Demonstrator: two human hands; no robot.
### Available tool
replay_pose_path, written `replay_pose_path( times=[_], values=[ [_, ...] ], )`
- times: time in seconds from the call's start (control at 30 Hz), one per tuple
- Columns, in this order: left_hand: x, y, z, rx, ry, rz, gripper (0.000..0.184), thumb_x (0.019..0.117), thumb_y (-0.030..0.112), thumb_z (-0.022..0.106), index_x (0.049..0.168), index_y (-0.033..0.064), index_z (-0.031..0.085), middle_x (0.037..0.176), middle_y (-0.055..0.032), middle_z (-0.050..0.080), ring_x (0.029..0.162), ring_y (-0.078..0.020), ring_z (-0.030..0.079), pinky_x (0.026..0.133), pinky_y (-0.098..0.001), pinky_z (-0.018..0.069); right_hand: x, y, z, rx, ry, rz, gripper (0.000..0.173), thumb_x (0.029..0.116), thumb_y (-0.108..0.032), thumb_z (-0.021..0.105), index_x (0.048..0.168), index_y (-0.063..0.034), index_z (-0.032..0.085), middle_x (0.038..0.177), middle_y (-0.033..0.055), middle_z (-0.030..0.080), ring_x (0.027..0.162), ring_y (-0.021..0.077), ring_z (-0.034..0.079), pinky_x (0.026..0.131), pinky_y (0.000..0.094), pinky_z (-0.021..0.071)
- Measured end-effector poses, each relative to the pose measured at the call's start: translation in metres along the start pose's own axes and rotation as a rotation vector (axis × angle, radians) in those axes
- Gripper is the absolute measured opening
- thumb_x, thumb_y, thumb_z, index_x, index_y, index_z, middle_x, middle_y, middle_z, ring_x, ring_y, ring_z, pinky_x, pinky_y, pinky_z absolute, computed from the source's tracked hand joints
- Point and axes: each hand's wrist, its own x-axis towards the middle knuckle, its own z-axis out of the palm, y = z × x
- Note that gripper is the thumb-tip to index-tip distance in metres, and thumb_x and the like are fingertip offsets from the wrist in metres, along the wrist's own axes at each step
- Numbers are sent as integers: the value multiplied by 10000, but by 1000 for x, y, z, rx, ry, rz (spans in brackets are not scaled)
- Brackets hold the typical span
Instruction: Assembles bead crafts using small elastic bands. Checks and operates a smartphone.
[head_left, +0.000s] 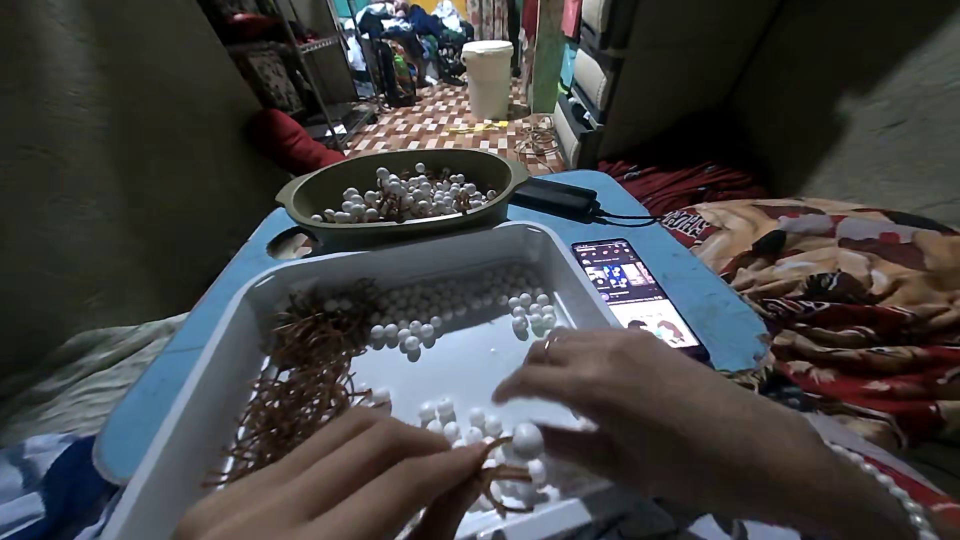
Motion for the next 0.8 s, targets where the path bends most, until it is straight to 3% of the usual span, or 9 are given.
replay_pose_path(
  times=[0.07, 0.13, 0.33, 0.47, 0.57, 0.7, 0.8],
  values=[
    [-1, 1, 1, -26, -3, -22, 177, 988, 129, 681, 989, -7, 794, 911, -197, 757, 816, -228, 697, 719, -301, 535, 6, -4, -8, 179, -263, 38, 275, 1005, -308, 617, 1149, -94, 713, 962, 116, 690, 863, 264, 674, 708, 438, 534],
    [-1, 3, 2, -75, -7, -67, 181, 983, 108, 684, 984, -42, 785, 904, -217, 750, 734, -185, 691, 647, -252, 539, 14, -3, -11, 257, -412, 66, 300, 990, -285, 655, 1186, -63, 703, 1011, 161, 667, 896, 295, 656, 733, 458, 519],
    [-2, 4, 3, -137, -68, -121, 188, 989, 99, 672, 1020, -59, 768, 918, -225, 743, 718, -168, 701, 628, -238, 557, 21, -4, -6, 288, -452, 77, 194, 975, -151, 664, 1077, 11, 697, 985, 200, 650, 903, 337, 654, 761, 477, 522],
    [-2, 4, 2, -128, -85, -126, 188, 989, 90, 665, 1023, -65, 767, 925, -227, 743, 710, -177, 699, 616, -243, 555, 13, -1, -3, 240, -326, 19, 132, 967, -94, 641, 1031, 8, 694, 904, 170, 647, 804, 296, 653, 687, 419, 533],
    [-2, 5, 2, -116, -83, -138, 188, 987, 86, 665, 1023, -66, 768, 917, -226, 742, 702, -171, 695, 611, -237, 553, 9, 2, 2, 247, -147, -29, 107, 952, -88, 645, 1024, -24, 692, 889, 125, 648, 760, 209, 647, 660, 308, 536],
    [-2, 4, 2, -129, -73, -136, 197, 992, 99, 667, 1034, -67, 764, 902, -222, 735, 679, -162, 689, 591, -233, 552, 4, 4, 5, 431, 78, -18, 190, 974, -99, 638, 1147, -27, 668, 962, 68, 681, 866, 64, 656, 765, 157, 539],
    [-2, 4, 2, -131, -51, -134, 200, 994, 100, 664, 1028, -73, 759, 902, -227, 735, 679, -158, 686, 586, -226, 546, 2, 6, 4, 591, 217, -49, 159, 983, -65, 629, 1101, 23, 689, 1015, 61, 704, 937, 13, 671, 800, 130, 563]
  ],
)
